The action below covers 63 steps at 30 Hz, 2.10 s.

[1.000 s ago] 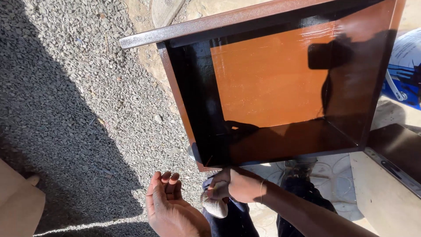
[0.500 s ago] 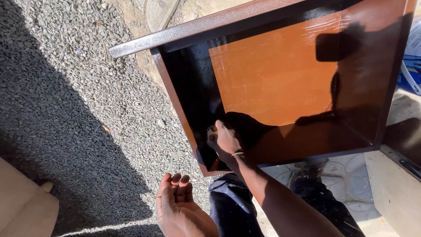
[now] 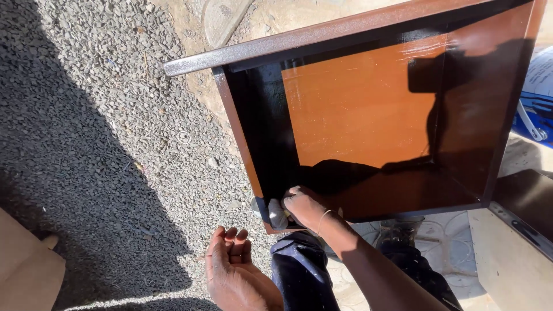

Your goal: Applying wood stain to the interior surfaces of a wooden drawer using a cloth applicator.

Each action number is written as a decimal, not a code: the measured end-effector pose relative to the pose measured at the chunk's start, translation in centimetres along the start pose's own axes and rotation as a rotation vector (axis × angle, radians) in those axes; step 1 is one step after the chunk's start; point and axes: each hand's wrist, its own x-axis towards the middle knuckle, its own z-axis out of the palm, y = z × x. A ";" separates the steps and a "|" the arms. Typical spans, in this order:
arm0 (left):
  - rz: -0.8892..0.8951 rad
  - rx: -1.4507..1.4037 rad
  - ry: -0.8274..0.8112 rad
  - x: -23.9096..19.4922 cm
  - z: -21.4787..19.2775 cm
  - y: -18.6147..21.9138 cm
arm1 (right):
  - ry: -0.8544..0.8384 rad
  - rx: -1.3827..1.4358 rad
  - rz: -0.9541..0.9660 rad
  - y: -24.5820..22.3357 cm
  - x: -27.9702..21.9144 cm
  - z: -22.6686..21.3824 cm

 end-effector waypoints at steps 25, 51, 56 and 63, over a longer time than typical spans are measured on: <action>-0.254 -0.364 0.105 1.4 -5.7 -3.8 | 0.317 -1.556 -0.893 -18.8 -16.9 -2.3; -0.647 -0.510 0.177 2.8 -9.0 -5.6 | 0.631 -1.701 -0.754 -41.2 -10.0 -14.4; -0.634 -0.558 0.195 2.5 -8.8 -5.8 | 0.453 -1.676 -0.274 -42.2 -10.5 -9.6; -0.666 -0.580 0.287 3.6 -10.1 -4.4 | 0.042 -2.095 -0.183 -44.5 -8.9 -3.3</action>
